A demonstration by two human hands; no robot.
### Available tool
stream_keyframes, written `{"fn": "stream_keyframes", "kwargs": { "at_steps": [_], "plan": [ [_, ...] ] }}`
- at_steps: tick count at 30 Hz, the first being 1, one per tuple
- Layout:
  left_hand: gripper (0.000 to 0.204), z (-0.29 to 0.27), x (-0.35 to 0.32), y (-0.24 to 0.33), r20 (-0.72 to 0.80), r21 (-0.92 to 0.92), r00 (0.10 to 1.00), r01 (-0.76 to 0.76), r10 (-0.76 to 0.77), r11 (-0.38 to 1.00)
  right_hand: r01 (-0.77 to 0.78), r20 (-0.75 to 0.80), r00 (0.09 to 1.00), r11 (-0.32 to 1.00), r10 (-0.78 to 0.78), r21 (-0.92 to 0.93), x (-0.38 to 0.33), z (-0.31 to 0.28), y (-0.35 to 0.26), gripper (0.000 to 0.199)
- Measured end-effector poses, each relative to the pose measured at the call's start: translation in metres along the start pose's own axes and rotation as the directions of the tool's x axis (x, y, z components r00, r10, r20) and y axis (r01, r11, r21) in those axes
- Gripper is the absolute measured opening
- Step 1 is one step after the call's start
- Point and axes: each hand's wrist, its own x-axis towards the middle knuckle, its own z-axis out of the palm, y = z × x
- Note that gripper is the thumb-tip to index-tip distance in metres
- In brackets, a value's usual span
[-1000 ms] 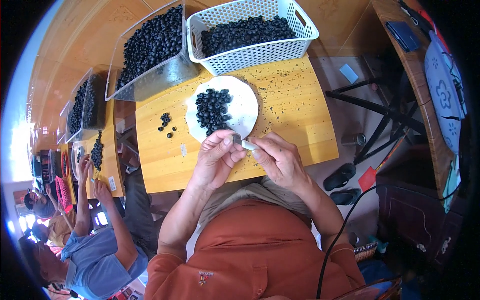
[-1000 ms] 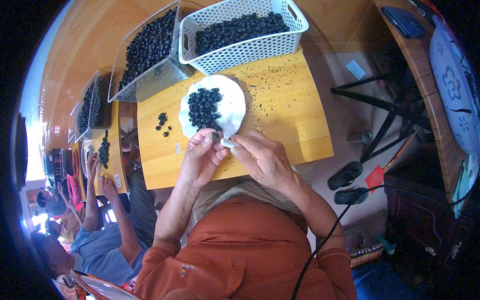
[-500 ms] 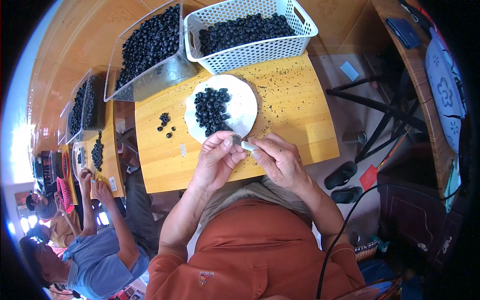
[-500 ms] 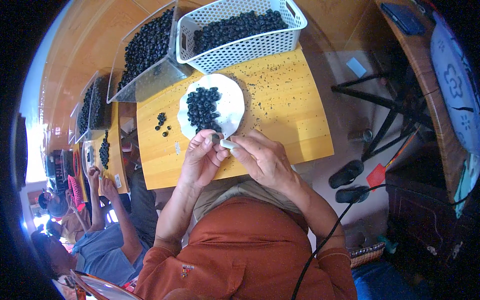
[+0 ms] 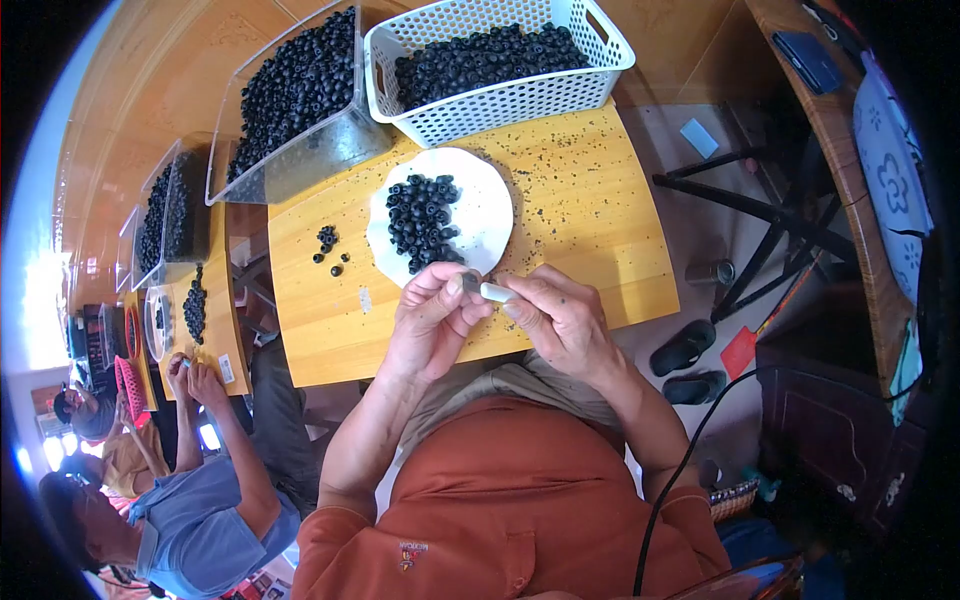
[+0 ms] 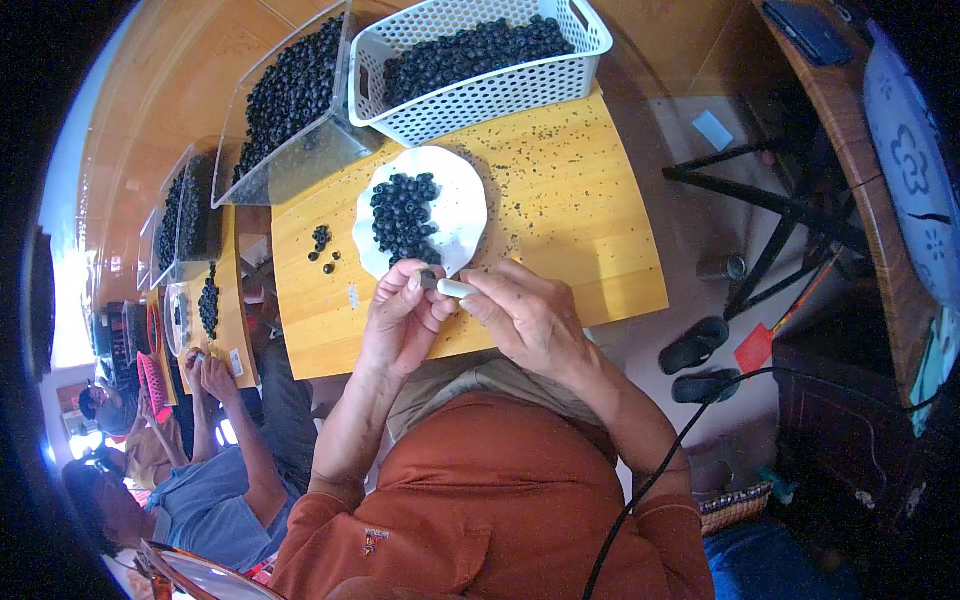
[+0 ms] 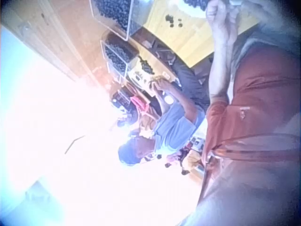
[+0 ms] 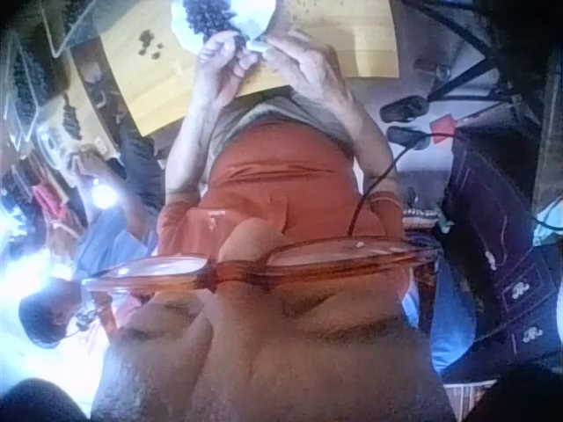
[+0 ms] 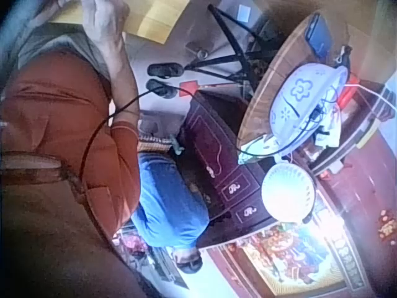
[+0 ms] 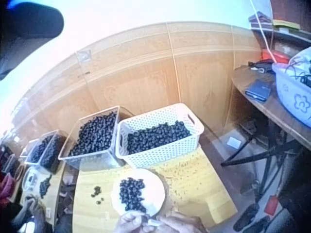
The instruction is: The person cleans small dark spherical objects with a small hand tool at a table.
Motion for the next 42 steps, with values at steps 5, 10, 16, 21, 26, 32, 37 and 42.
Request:
{"fn": "stream_keyframes", "kwargs": {
  "at_steps": [5, 10, 16, 21, 26, 32, 37, 42],
  "plan": [
    [0.012, 0.001, -0.003, 0.002, 0.008, -0.009, 1.0, -0.006, 0.006, 1.0, 0.015, 0.0, 1.0, 0.999, -0.015, -0.032, 0.001, -0.002, -0.004, 0.022],
    [0.011, -0.001, -0.006, 0.003, 0.014, -0.003, 1.0, -0.009, 0.009, 1.0, 0.028, -0.008, 1.0, 0.999, -0.028, -0.032, -0.001, -0.001, -0.005, 0.023],
    [0.01, 0.0, -0.009, 0.005, 0.01, -0.004, 1.0, -0.016, 0.016, 1.0, 0.024, -0.02, 0.999, 0.999, -0.025, -0.031, -0.003, 0.0, -0.008, 0.023],
    [0.011, 0.0, -0.01, 0.008, 0.019, 0.015, 1.0, -0.018, 0.018, 1.0, 0.035, -0.041, 0.999, 0.999, -0.036, -0.025, -0.004, 0.002, -0.006, 0.024],
    [0.011, -0.001, -0.01, 0.01, 0.029, 0.025, 0.999, -0.031, 0.03, 0.999, 0.031, -0.056, 0.998, 0.999, -0.032, -0.018, -0.003, 0.003, -0.012, 0.024],
    [0.011, 0.007, -0.013, 0.015, 0.002, 0.073, 0.999, -0.045, 0.045, 0.996, 0.019, -0.06, 0.998, 0.998, -0.023, -0.065, -0.002, -0.002, -0.015, 0.022],
    [0.01, 0.018, -0.016, 0.034, 0.147, 0.083, 0.98, -0.148, 0.135, 0.985, -0.156, -0.173, 0.975, 0.985, 0.142, -0.071, -0.001, -0.029, 0.007, 0.025],
    [0.01, 0.013, -0.011, 0.025, 0.112, 0.13, 0.985, -0.147, 0.133, 0.981, -0.128, -0.036, 0.99, 0.973, 0.137, 0.191, 0.006, -0.017, -0.011, 0.023]
  ]
}}
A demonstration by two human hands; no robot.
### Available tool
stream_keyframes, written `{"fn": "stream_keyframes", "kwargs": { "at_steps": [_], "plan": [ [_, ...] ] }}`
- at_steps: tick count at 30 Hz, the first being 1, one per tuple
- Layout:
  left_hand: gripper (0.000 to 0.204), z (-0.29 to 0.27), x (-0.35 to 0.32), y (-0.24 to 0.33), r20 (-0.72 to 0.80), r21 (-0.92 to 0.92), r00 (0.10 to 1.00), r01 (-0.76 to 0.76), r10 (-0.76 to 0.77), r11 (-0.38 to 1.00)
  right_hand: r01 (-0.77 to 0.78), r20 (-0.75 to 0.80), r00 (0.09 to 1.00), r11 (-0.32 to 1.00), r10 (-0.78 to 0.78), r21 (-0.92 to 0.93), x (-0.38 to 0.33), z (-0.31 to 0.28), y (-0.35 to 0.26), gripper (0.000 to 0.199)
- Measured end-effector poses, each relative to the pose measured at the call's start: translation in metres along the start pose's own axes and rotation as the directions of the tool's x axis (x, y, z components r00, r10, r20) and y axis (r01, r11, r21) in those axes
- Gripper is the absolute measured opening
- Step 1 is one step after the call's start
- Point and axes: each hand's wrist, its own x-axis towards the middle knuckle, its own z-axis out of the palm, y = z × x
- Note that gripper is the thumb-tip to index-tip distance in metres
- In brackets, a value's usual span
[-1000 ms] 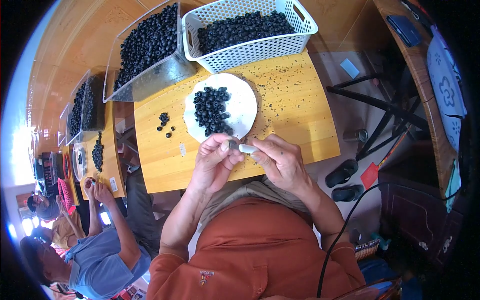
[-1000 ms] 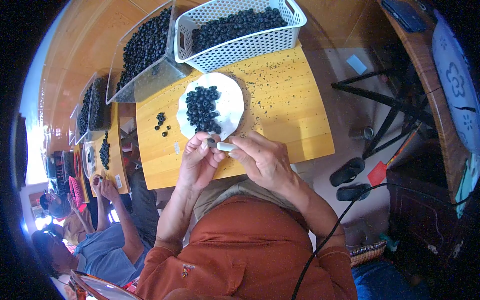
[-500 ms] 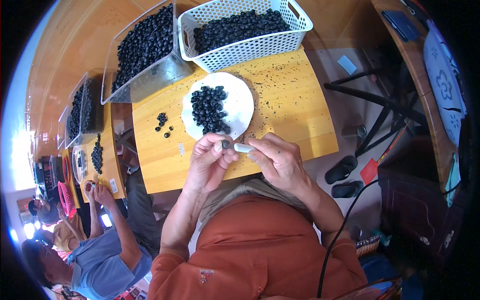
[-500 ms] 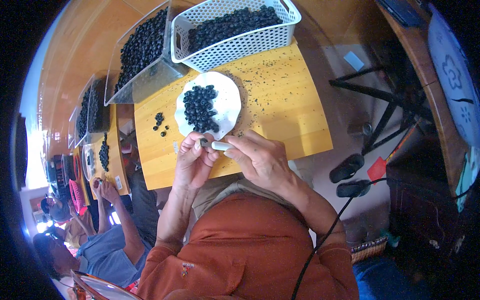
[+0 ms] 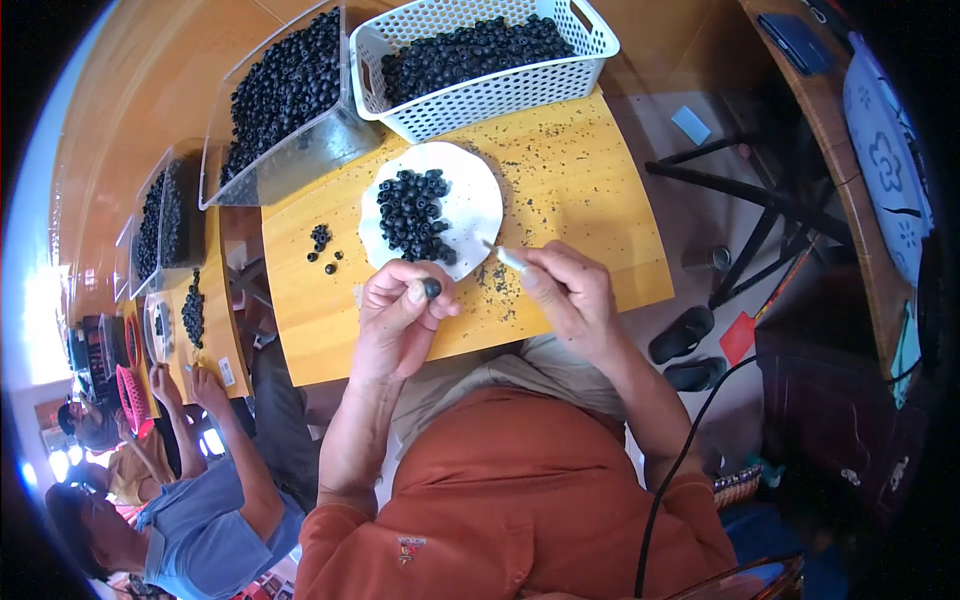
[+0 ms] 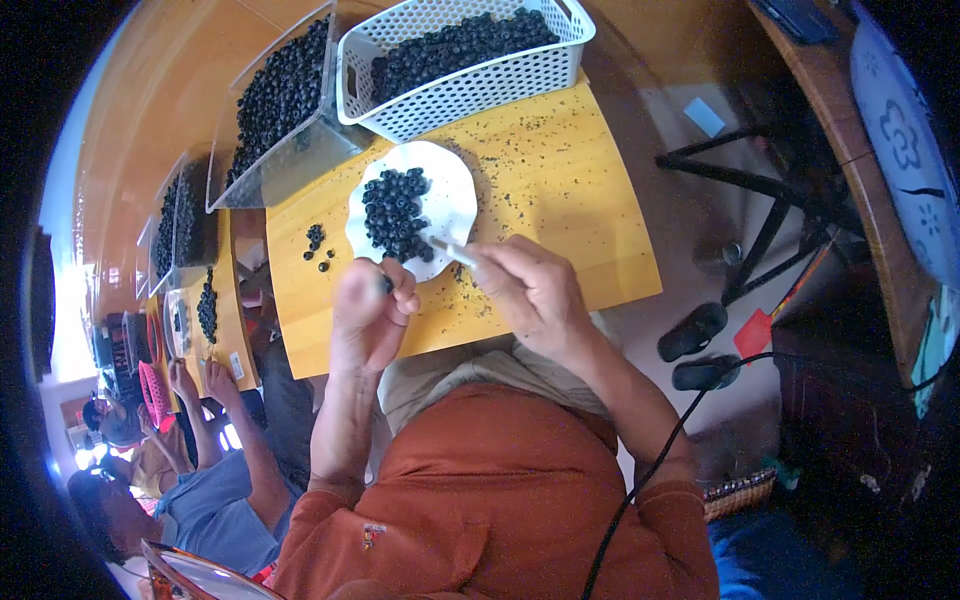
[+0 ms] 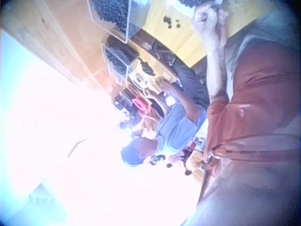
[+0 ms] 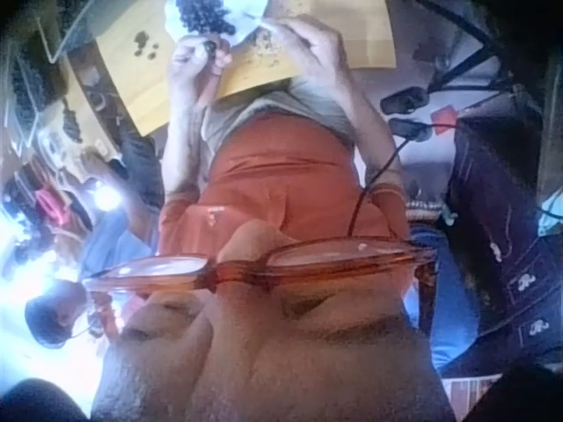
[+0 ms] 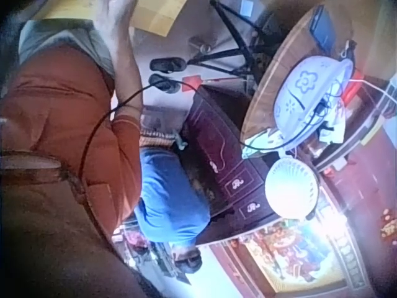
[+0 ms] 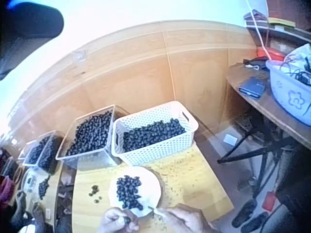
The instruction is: The person cleans small dark spherical objects with a small hand tool at a table.
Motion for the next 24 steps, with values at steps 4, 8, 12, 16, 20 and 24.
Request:
{"fn": "stream_keyframes", "kwargs": {
  "at_steps": [4, 8, 12, 16, 20, 24],
  "plan": [
    [0.009, -0.001, -0.001, -0.008, -0.006, 0.029, 0.999, 0.041, -0.041, 0.999, -0.109, 0.108, 0.99, 0.983, 0.094, 0.146, -0.001, 0.011, -0.004, 0.028],
    [0.008, -0.004, -0.005, -0.016, -0.049, 0.053, 0.995, 0.089, -0.086, 0.995, -0.137, 0.127, 0.987, 0.911, 0.094, 0.388, 0.001, 0.028, -0.001, 0.033],
    [0.008, 0.0, -0.008, -0.019, -0.091, 0.03, 0.989, 0.122, -0.119, 0.992, -0.262, 0.269, 0.948, 0.896, 0.169, 0.36, 0.003, 0.025, 0.0, 0.028],
    [0.008, -0.008, -0.009, -0.02, -0.008, 0.033, 0.991, 0.136, -0.136, 0.99, -0.313, 0.28, 0.944, 0.752, 0.176, 0.581, 0.001, 0.027, 0.001, 0.024],
    [0.006, -0.009, -0.008, -0.02, 0.025, 0.039, 0.989, 0.143, -0.144, 0.989, -0.454, 0.393, 0.883, 0.681, 0.257, 0.575, 0.004, 0.017, -0.001, 0.022],
    [0.006, 0.0, -0.004, -0.02, 0.009, 0.043, 0.988, 0.151, -0.152, 0.988, -0.485, 0.396, 0.869, 0.669, 0.296, 0.563, 0.003, 0.013, -0.002, 0.021]
  ]
}}
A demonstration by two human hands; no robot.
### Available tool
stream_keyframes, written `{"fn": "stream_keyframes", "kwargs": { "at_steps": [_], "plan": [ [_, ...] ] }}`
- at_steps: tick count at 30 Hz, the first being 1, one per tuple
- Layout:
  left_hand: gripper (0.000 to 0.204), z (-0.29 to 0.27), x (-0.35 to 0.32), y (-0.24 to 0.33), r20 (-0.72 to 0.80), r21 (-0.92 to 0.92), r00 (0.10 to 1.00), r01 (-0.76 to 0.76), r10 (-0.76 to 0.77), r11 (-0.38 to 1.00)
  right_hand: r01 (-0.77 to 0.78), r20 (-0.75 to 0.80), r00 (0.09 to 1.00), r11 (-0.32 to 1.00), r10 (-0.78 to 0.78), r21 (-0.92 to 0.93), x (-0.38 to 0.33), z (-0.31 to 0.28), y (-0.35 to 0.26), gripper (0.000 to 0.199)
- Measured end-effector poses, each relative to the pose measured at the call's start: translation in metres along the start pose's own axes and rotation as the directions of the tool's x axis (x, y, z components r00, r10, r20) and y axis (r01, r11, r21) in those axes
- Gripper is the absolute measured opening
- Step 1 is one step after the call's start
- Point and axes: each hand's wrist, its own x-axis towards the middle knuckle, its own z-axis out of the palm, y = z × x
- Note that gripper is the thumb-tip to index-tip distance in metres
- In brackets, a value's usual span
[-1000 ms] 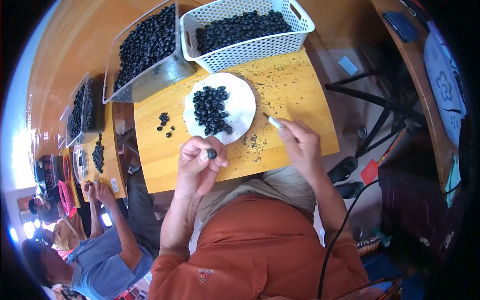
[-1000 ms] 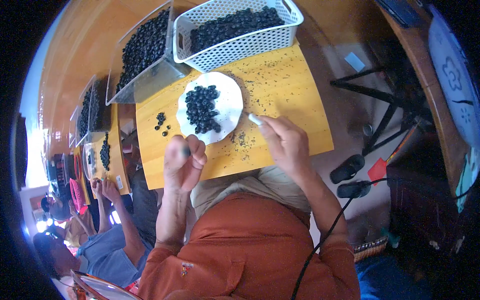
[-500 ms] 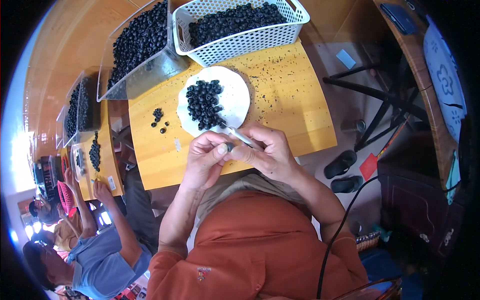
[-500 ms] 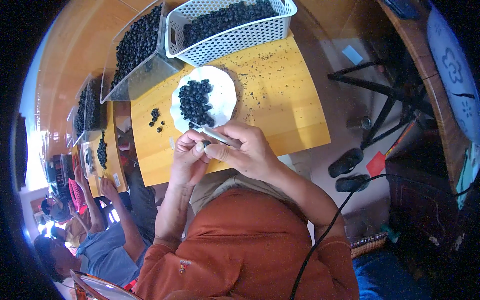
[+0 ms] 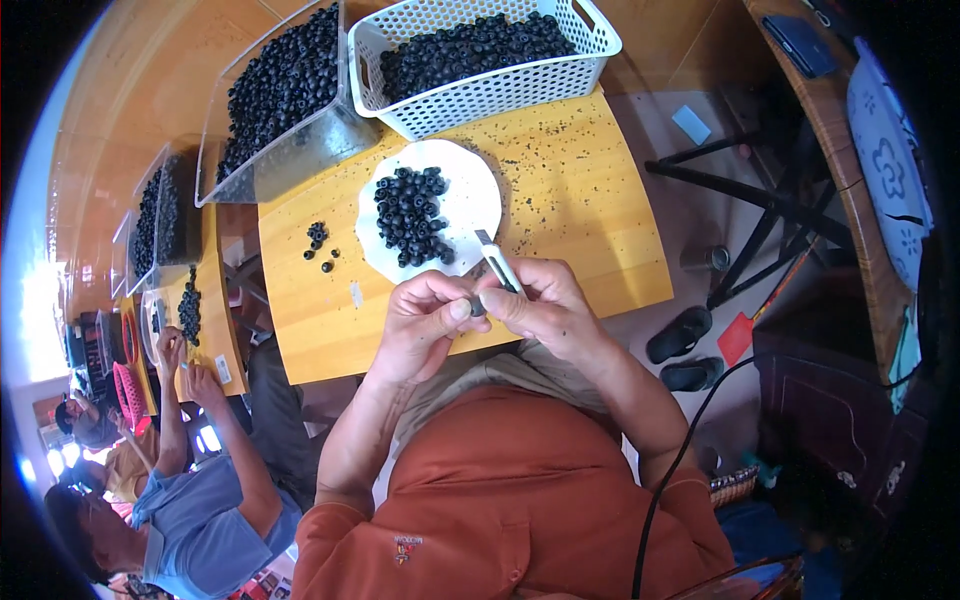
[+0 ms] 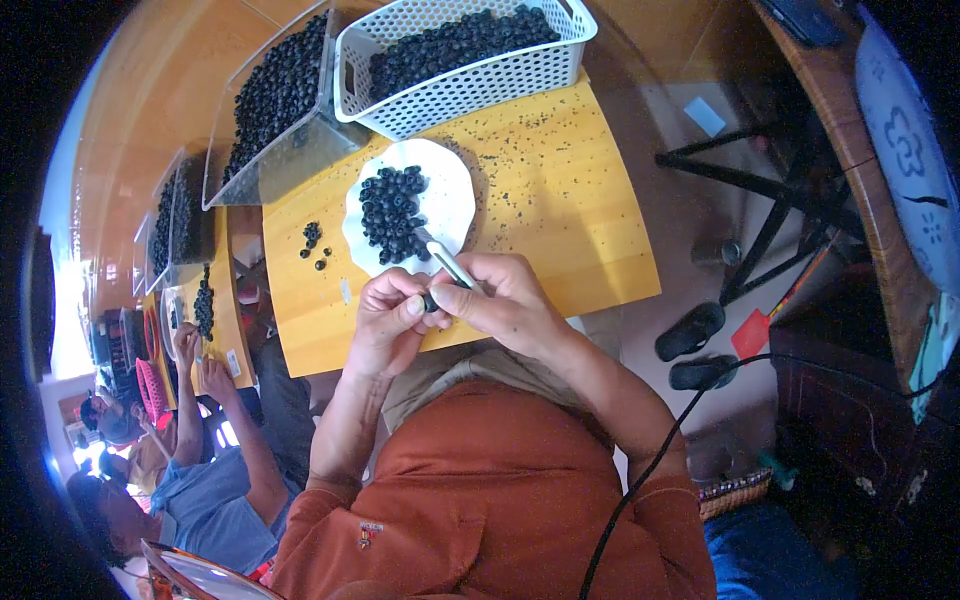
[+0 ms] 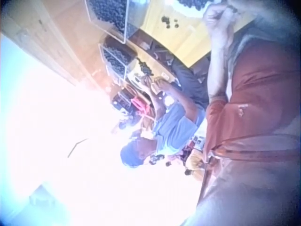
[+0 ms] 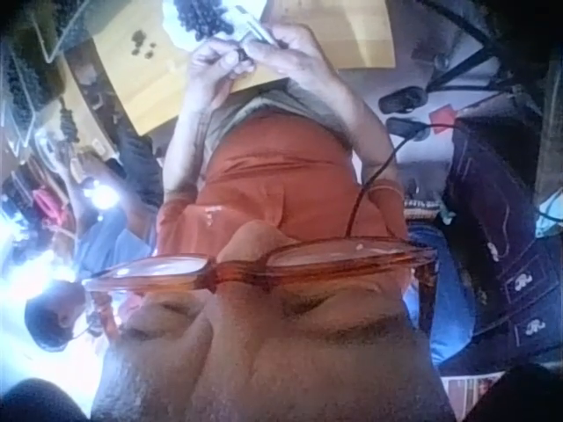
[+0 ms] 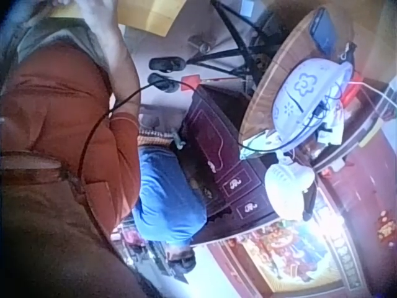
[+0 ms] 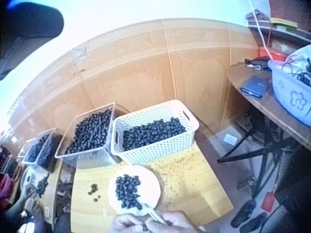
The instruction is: The person cleans small dark spherical objects with a small hand tool at a table.
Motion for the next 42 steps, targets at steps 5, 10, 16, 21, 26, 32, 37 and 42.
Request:
{"fn": "stream_keyframes", "kwargs": {
  "at_steps": [5, 10, 16, 21, 26, 32, 37, 42],
  "plan": [
    [0.006, 0.0, 0.001, -0.002, -0.041, 0.003, 0.998, 0.038, -0.038, 0.999, 0.107, 0.005, 0.994, 0.993, -0.107, -0.052, -0.003, 0.0, 0.002, 0.02],
    [0.006, 0.007, 0.007, 0.004, -0.014, 0.025, 1.0, 0.021, -0.021, 0.999, 0.063, -0.066, 0.996, 0.998, -0.063, 0.007, -0.005, -0.009, 0.01, 0.019],
    [0.007, 0.026, 0.049, 0.049, -0.057, 0.69, 0.964, -0.151, 0.261, 0.708, -0.01, -0.195, 0.981, 0.997, -0.004, -0.072, -0.01, -0.02, 0.027, 0.018],
    [0.019, 0.045, 0.135, 0.109, 0.177, 0.949, 0.848, -0.281, 0.499, 0.142, 0.022, -0.296, 0.952, 0.982, -0.078, -0.188, -0.011, -0.025, 0.035, 0.018],
    [0.018, 0.028, 0.159, 0.112, 0.336, 0.938, 0.788, -0.328, 0.516, -0.111, 0.097, -0.271, 0.95, 0.972, -0.154, -0.214, -0.012, -0.032, 0.04, 0.019],
    [0.02, -0.005, 0.116, 0.076, 0.347, 0.871, 0.916, -0.236, 0.201, -0.431, 0.063, -0.302, 0.945, 0.975, -0.127, -0.212, -0.017, -0.032, 0.039, 0.014],
    [0.02, -0.016, 0.116, 0.063, 0.227, 0.81, 0.97, -0.136, 0.091, -0.571, 0.064, -0.274, 0.951, 0.957, -0.144, -0.282, -0.017, -0.032, 0.038, 0.014],
    [0.018, -0.024, 0.12, 0.059, 0.293, 0.75, 0.955, -0.198, 0.049, -0.631, 0.11, -0.272, 0.943, 0.95, -0.192, -0.291, -0.017, -0.028, 0.037, 0.014]
  ]
}}
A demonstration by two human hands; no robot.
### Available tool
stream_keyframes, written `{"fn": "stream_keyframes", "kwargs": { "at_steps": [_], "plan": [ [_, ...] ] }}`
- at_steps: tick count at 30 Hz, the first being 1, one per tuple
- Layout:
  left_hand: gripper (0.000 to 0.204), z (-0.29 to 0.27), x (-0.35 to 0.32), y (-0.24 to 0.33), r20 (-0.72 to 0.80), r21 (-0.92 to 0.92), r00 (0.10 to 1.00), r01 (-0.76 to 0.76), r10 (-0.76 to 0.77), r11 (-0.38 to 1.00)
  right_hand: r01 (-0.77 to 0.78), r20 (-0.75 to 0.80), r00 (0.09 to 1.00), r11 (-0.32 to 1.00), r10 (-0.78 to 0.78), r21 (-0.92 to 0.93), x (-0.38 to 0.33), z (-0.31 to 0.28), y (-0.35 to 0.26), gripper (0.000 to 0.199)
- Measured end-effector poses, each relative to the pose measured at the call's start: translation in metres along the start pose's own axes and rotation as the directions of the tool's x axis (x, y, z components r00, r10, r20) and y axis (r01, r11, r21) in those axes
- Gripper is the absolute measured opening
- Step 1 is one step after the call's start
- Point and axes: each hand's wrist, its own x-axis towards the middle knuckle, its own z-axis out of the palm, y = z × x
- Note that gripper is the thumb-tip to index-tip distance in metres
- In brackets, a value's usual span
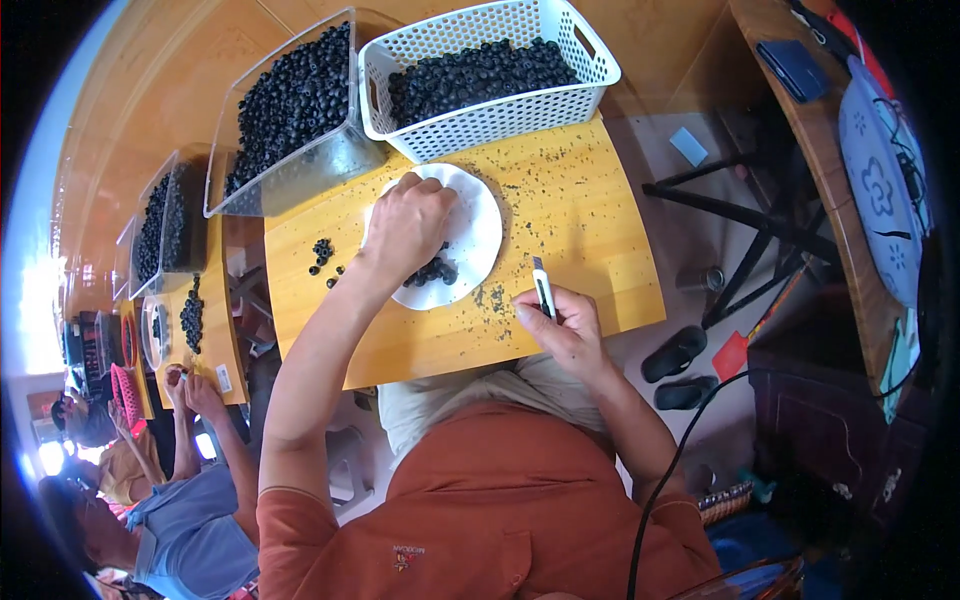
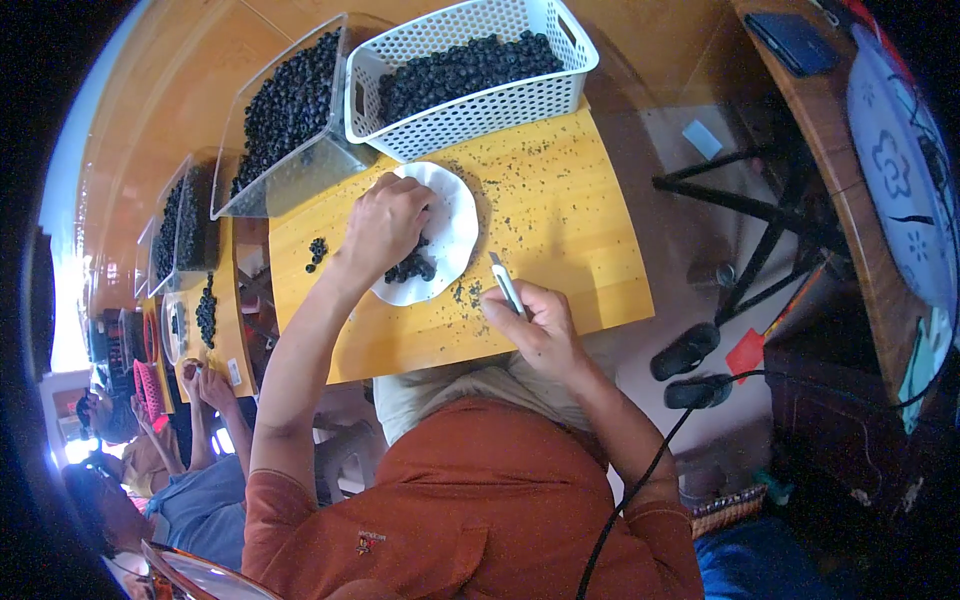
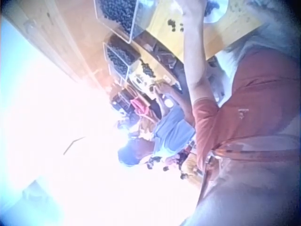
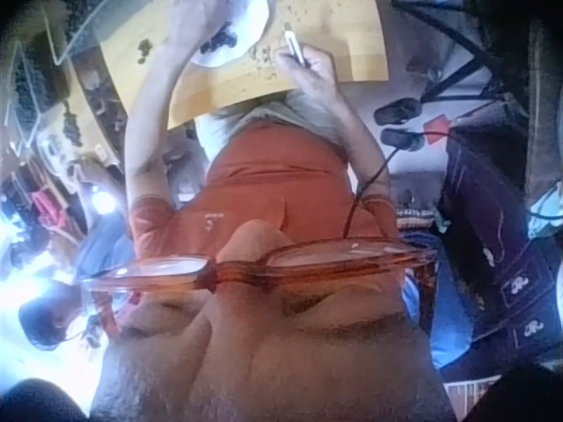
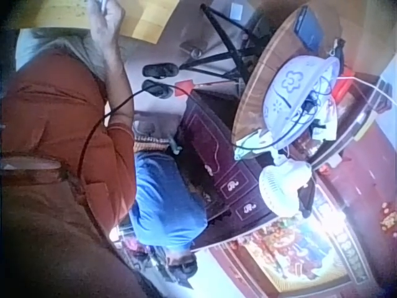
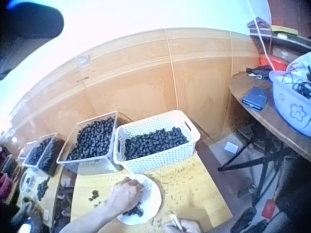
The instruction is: The person cleans small dark spherical objects with a small hand tool at a table.
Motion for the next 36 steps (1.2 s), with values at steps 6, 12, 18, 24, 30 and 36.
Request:
{"fn": "stream_keyframes", "kwargs": {
  "at_steps": [6, 12, 18, 24, 30, 36],
  "plan": [
    [0.015, -0.003, -0.012, 0.007, -0.101, -0.242, 0.994, -0.064, 0.04, 0.968, -0.021, -0.007, 1.0, 1.0, 0.02, -0.014, -0.002, -0.002, 0.001, 0.014],
    [0.013, -0.012, -0.025, 0.015, -0.131, -0.475, 0.991, -0.035, -0.032, 0.879, 0.001, -0.011, 1.0, 1.0, -0.001, -0.016, -0.001, 0.0, 0.001, 0.014],
    [0.016, -0.006, -0.04, 0.012, -0.161, -0.67, 0.979, -0.016, -0.124, 0.742, -0.034, -0.008, 0.999, 0.998, 0.034, -0.044, 0.002, -0.001, 0.005, 0.017],
    [0.013, 0.0, -0.061, 0.014, 0.146, -0.984, 0.929, 0.173, -0.341, 0.05, 0.036, -0.023, 0.999, 0.982, -0.04, -0.185, 0.006, 0.009, 0.001, 0.018],
    [0.015, -0.002, -0.076, 0.029, 0.262, -0.902, 0.905, 0.106, -0.335, -0.419, 0.091, -0.011, 0.995, 0.935, -0.1, -0.342, 0.012, 0.016, -0.014, 0.021],
    [0.01, 0.0, -0.086, 0.041, 0.33, -0.788, 0.886, 0.068, -0.326, -0.612, 0.234, 0.025, 0.969, 0.89, -0.244, -0.392, 0.015, 0.028, -0.025, 0.026]
  ]
}}
